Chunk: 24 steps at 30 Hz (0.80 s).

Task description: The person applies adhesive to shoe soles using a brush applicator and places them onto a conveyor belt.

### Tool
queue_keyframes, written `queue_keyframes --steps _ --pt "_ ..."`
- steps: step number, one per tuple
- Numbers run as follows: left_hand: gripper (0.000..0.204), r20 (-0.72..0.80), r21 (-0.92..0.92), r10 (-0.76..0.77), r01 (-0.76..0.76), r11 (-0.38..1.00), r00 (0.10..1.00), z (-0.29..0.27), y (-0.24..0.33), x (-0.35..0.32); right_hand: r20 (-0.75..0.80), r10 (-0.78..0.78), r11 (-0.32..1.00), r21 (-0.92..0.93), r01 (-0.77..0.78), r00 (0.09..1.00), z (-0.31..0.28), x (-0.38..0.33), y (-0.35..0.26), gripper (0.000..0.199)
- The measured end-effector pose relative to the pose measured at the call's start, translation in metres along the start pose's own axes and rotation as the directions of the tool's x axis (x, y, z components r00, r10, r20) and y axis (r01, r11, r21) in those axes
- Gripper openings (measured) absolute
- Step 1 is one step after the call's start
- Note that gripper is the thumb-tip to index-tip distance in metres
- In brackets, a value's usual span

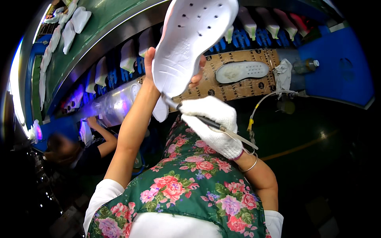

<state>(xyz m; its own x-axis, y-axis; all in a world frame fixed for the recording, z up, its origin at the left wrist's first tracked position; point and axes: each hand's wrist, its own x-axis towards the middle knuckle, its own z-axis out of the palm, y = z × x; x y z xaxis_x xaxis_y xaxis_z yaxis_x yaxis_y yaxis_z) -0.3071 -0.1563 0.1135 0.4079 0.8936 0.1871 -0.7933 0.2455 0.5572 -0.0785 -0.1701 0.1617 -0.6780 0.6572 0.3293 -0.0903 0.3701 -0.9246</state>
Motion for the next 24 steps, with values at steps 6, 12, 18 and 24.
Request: queue_keyframes --steps 6,12,18,24 --pt "0.091 -0.396 -0.168 0.076 -0.154 0.974 0.915 0.015 -0.028 -0.018 -0.143 0.001 0.999 -0.035 -0.006 0.990 -0.023 0.019 -0.005 0.018" --pt "0.091 -0.348 -0.243 0.024 -0.115 0.963 0.937 0.009 -0.046 -0.008 -0.137 -0.391 0.825 -0.490 0.281 0.910 -0.056 0.056 0.007 0.026" --pt "0.113 -0.054 -0.021 0.076 -0.078 0.997 0.996 0.025 -0.011 0.017 -0.373 0.109 0.957 0.291 0.005 0.921 -0.082 0.008 -0.014 0.020" --pt "0.095 0.065 0.091 0.279 -0.284 0.954 0.958 0.037 0.053 0.171 -0.559 0.463 0.853 0.491 -0.175 0.687 -0.092 -0.036 0.019 0.019"
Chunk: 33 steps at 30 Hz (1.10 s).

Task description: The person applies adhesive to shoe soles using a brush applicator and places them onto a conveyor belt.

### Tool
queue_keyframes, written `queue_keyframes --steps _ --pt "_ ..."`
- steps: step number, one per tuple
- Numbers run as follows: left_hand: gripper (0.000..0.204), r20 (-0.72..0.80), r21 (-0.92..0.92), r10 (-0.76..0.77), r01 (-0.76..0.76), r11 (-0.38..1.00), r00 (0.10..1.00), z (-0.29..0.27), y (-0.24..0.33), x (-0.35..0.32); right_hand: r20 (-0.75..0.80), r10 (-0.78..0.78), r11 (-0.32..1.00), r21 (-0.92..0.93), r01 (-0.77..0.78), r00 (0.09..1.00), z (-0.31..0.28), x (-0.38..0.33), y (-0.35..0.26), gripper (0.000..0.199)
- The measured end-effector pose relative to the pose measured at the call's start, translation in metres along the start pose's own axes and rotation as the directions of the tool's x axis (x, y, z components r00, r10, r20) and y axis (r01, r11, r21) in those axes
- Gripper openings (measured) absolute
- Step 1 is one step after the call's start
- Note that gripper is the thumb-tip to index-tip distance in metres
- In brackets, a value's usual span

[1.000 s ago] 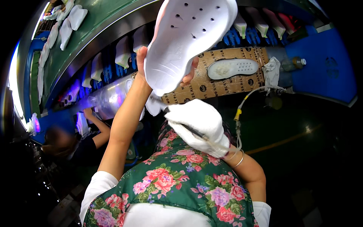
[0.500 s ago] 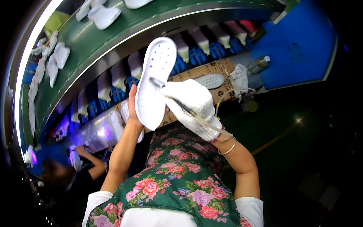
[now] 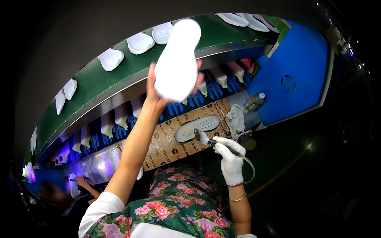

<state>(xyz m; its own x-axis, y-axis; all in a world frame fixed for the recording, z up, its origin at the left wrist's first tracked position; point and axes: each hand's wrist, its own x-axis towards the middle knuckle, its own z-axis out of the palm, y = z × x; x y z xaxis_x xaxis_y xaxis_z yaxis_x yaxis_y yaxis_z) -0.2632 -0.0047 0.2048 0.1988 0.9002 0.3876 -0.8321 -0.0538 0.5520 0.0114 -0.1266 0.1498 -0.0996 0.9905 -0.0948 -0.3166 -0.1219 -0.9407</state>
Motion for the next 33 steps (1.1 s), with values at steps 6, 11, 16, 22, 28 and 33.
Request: queue_keyframes --steps 6,11,16,22,28,33 --pt "0.084 -0.299 0.377 -0.164 0.274 0.885 0.940 -0.015 -0.034 0.113 0.030 0.114 0.975 -0.194 -0.107 0.993 0.001 -0.002 0.052 0.017" --pt "0.072 -0.018 0.804 0.482 0.300 -0.514 0.876 -0.036 0.028 0.106 -0.028 0.246 0.965 -0.082 -0.247 0.969 -0.004 -0.013 0.074 0.019" --pt "0.014 0.075 0.810 0.429 0.196 -0.553 0.900 -0.094 0.112 0.048 0.089 0.276 0.959 -0.086 -0.269 0.957 0.018 -0.008 0.078 0.018" --pt "0.017 -0.134 0.865 0.599 -0.202 0.460 0.790 -0.028 0.140 -0.106 0.108 0.174 0.961 0.200 -0.192 0.979 0.023 0.007 0.060 0.017" --pt "0.049 -0.149 0.963 0.892 -0.141 0.229 0.427 0.025 0.140 -0.228 0.308 0.066 0.866 0.455 -0.208 0.949 0.052 0.016 -0.001 0.018" --pt "0.036 -0.659 0.691 0.582 0.078 0.719 0.477 0.015 0.073 -0.264 0.567 0.088 0.980 0.098 -0.174 0.819 0.123 -0.012 -0.027 0.021"
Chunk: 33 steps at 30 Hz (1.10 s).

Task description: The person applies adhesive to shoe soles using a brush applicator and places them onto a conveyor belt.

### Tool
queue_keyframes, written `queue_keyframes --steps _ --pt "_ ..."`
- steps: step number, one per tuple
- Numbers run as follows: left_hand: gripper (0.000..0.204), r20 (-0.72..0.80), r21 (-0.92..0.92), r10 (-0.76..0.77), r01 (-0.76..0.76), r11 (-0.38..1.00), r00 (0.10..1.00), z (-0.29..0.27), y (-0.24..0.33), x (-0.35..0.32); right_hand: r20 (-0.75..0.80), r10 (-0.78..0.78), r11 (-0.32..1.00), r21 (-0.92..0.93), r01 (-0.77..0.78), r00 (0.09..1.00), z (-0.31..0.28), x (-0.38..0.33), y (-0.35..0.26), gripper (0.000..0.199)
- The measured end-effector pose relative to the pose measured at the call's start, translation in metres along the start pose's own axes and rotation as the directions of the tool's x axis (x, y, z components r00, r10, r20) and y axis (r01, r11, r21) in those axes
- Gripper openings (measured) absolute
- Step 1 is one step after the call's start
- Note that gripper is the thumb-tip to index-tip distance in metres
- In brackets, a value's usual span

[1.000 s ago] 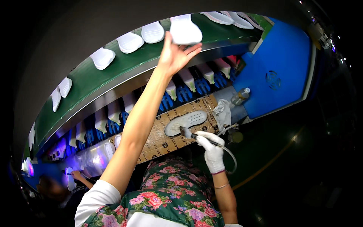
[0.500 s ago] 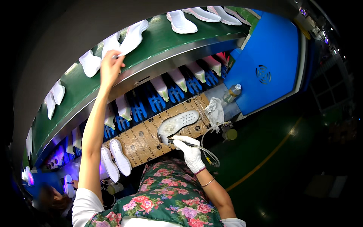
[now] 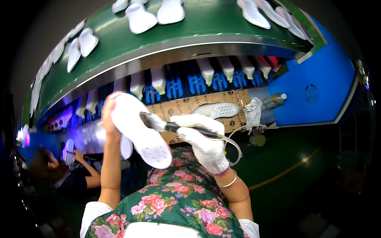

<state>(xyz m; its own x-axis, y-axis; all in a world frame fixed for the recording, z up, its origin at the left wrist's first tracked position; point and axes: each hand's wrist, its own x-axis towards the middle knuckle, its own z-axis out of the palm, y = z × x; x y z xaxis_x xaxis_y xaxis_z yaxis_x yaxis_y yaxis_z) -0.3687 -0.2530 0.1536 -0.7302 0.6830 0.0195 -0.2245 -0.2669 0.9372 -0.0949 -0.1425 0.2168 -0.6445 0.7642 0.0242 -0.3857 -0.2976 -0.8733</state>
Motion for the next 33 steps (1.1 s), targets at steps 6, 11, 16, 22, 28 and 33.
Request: queue_keyframes --steps 6,11,16,22,28,33 --pt "0.068 0.294 -0.178 -0.555 0.615 0.768 0.778 -0.007 -0.086 -0.075 0.120 -0.022 0.947 -0.316 0.059 0.993 0.025 0.010 0.036 0.026" --pt "0.110 0.727 -0.631 -0.347 0.776 0.003 0.593 -0.002 -0.097 -0.124 0.115 0.008 0.912 -0.407 0.040 0.993 0.023 0.009 0.044 0.024" --pt "0.105 0.648 -0.527 -0.384 0.751 0.397 0.658 0.016 -0.077 -0.104 0.236 -0.258 0.771 -0.534 0.347 0.937 0.031 0.013 0.045 0.024" --pt "0.105 0.443 -0.640 -0.399 0.595 0.486 0.803 0.033 -0.056 -0.091 0.372 -0.381 0.538 -0.656 0.530 0.847 0.046 0.026 0.042 0.019" --pt "0.101 0.404 -0.441 -0.378 0.539 0.717 0.833 0.042 -0.058 -0.094 0.460 -0.523 0.298 -0.690 0.659 0.718 0.052 0.046 0.045 0.022" --pt "0.105 0.458 -0.157 -0.413 0.529 0.834 0.787 0.026 -0.073 -0.098 0.576 -0.437 0.200 -0.687 0.699 0.691 0.061 0.027 0.046 0.028"
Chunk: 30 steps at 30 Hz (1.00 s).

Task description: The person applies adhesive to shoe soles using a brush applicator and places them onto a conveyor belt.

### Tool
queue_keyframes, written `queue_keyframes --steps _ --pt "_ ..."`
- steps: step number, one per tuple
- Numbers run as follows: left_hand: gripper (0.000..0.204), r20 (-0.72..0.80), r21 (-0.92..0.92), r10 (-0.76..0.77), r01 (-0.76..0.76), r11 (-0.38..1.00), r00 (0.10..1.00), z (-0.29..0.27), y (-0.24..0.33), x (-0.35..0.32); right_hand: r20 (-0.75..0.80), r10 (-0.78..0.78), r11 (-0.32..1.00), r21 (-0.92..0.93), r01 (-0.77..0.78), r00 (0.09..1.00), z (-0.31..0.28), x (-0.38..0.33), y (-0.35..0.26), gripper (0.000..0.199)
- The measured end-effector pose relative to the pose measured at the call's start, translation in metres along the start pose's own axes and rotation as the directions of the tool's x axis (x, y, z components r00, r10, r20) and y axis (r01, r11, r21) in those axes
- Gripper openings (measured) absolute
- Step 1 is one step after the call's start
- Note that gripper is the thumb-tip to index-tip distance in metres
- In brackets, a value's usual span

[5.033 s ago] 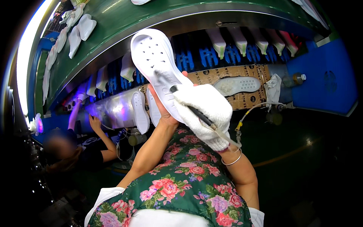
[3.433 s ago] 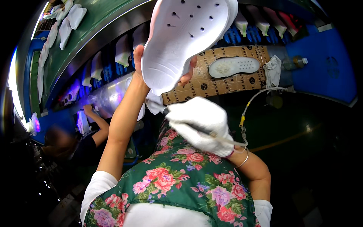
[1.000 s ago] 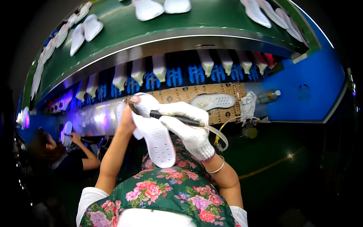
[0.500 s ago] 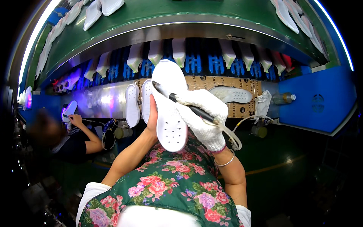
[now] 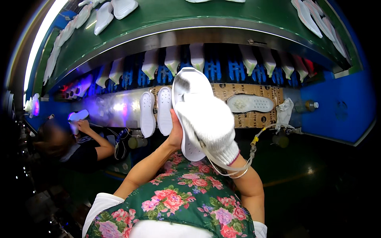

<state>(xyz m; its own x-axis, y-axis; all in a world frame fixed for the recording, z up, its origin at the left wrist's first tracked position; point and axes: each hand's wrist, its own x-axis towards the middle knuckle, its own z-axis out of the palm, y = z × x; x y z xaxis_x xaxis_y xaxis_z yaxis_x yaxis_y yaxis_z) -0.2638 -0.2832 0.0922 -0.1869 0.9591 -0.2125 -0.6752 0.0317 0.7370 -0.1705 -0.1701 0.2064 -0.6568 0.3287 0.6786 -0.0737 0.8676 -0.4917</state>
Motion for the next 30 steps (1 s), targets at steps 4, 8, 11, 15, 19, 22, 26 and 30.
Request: queue_keyframes --steps 4,8,11,15,19,22,26,30 --pt "0.101 0.107 -0.354 0.061 -0.019 0.935 0.992 -0.019 -0.005 0.001 -0.012 0.231 0.921 0.326 -0.215 0.973 -0.003 -0.001 0.002 0.022" --pt "0.102 0.150 -0.309 0.139 -0.088 0.947 0.979 -0.010 0.005 -0.003 -0.071 0.135 0.979 0.166 -0.122 0.988 0.001 -0.005 0.008 0.027" --pt "0.104 -0.055 0.046 0.060 -0.058 0.997 0.997 -0.006 0.026 -0.004 0.093 0.011 0.971 0.238 -0.033 0.996 0.005 -0.007 -0.007 0.028" --pt "0.109 0.415 -0.488 0.293 -0.061 0.871 0.861 -0.024 0.028 0.014 -0.014 0.116 0.940 0.326 -0.105 0.993 -0.005 0.003 0.010 0.023" --pt "0.107 0.090 -0.222 0.225 -0.201 0.954 0.970 -0.017 0.037 0.017 0.016 -0.066 0.995 0.074 0.065 0.998 0.001 -0.004 0.008 0.030" --pt "0.109 0.012 -0.233 0.226 -0.217 0.948 0.974 -0.043 0.031 0.022 0.043 -0.066 0.951 0.306 0.050 0.997 0.013 -0.013 -0.004 0.028" --pt "0.113 0.173 -0.324 0.264 -0.198 0.925 0.949 -0.058 0.031 0.028 0.015 0.139 0.926 0.352 -0.135 0.990 0.005 -0.020 0.012 0.031" --pt "0.121 0.062 -0.400 0.137 -0.101 0.911 0.989 -0.041 0.039 0.026 0.049 -0.050 0.970 0.241 0.037 0.998 0.018 -0.033 -0.003 0.036"
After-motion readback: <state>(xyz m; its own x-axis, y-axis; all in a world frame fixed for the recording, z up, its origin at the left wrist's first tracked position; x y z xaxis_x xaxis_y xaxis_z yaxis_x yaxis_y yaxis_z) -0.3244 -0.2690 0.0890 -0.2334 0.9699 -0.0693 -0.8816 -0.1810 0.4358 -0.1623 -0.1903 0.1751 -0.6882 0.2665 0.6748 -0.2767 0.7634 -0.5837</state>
